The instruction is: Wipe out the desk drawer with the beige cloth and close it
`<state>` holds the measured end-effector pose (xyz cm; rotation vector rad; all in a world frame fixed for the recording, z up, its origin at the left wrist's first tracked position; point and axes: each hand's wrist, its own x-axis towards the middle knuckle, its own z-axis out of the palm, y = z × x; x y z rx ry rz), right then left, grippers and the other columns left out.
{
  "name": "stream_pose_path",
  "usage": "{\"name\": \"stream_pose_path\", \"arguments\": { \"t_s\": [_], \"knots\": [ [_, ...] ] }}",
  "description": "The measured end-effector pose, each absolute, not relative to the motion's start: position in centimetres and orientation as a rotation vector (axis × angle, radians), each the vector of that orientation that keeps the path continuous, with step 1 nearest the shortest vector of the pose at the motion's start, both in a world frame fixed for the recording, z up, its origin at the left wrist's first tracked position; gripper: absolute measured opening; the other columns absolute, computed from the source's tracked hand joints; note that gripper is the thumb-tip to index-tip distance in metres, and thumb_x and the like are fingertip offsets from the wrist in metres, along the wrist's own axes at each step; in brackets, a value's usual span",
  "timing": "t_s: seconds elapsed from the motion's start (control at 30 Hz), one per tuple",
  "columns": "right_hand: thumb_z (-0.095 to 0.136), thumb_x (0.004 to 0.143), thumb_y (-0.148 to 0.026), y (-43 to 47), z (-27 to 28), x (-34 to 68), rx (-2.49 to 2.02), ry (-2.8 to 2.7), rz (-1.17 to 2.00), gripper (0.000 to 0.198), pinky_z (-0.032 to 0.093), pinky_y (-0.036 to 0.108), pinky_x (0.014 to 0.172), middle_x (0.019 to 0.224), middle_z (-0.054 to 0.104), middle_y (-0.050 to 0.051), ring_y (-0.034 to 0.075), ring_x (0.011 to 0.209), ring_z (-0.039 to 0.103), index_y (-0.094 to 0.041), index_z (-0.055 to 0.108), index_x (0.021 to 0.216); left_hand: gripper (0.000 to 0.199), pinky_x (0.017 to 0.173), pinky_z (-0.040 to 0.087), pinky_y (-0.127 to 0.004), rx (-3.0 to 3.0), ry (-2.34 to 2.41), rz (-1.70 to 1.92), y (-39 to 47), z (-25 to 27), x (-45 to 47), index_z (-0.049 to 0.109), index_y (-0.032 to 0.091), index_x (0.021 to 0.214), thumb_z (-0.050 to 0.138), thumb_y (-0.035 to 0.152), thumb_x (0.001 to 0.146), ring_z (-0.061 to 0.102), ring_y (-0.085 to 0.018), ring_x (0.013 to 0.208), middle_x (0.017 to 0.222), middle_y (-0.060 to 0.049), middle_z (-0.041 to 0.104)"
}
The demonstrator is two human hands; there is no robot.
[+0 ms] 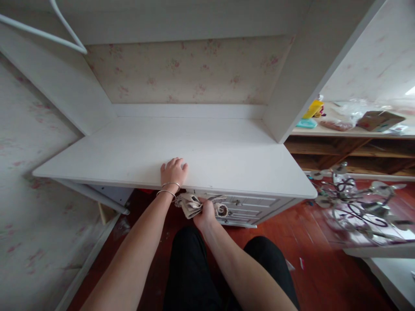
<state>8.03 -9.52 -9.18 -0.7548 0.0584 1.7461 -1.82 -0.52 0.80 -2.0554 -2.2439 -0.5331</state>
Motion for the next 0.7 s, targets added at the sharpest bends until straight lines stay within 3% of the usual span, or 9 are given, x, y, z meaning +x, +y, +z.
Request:
{"name": "stream_pose_path", "arguments": {
  "t_s": [0.17, 0.33, 0.5, 0.7],
  "knots": [
    [0.046, 0.074, -0.006, -10.1, -12.5, 13.0, -0.906, 0.231, 1.699, 0.021, 0.058, 0.05, 0.077, 0.058, 0.066, 0.002, 0.024, 0.064, 0.069, -0.018, 0.063, 0.079, 0.036, 0.113, 0.028, -0.046, -2.06, -2.248, -0.546, -0.3, 0.7, -1.9, 0.061, 0.031, 0.123, 0.041, 0.042, 0.094, 0.05, -0.022, 0.128, 0.139, -0.003, 0.057],
    [0.041, 0.078, -0.003, -11.1, -13.2, 21.8, -1.028, 0.303, 1.534, 0.031, 0.059, 0.049, 0.077, 0.058, 0.066, 0.0, 0.021, 0.054, 0.066, -0.017, 0.065, 0.091, 0.036, 0.112, 0.029, -0.048, -2.061, -2.24, -0.556, -0.1, 0.6, -2.0, 0.061, 0.031, 0.122, 0.042, 0.043, 0.094, 0.052, -0.023, 0.125, 0.137, -0.004, 0.058],
    [0.035, 0.079, 0.001, -11.6, -10.7, 29.1, -1.106, 0.322, 1.362, 0.043, 0.06, 0.049, 0.075, 0.067, 0.069, 0.0, 0.019, 0.052, 0.065, -0.016, 0.063, 0.108, 0.036, 0.11, 0.03, -0.047, -2.062, -2.228, -0.558, -0.1, 0.6, -2.1, 0.062, 0.03, 0.121, 0.042, 0.042, 0.093, 0.053, -0.024, 0.123, 0.135, -0.005, 0.06],
    [0.041, 0.083, 0.0, -12.6, -4.6, 32.6, -1.053, 0.231, 1.294, 0.037, 0.061, 0.046, 0.079, 0.083, 0.073, 0.004, 0.019, 0.064, 0.07, -0.015, 0.062, 0.11, 0.037, 0.111, 0.03, -0.048, -2.055, -2.213, -0.583, -0.1, 0.2, -2.1, 0.061, 0.03, 0.122, 0.042, 0.042, 0.093, 0.053, -0.024, 0.123, 0.136, -0.005, 0.059]
  ]
}}
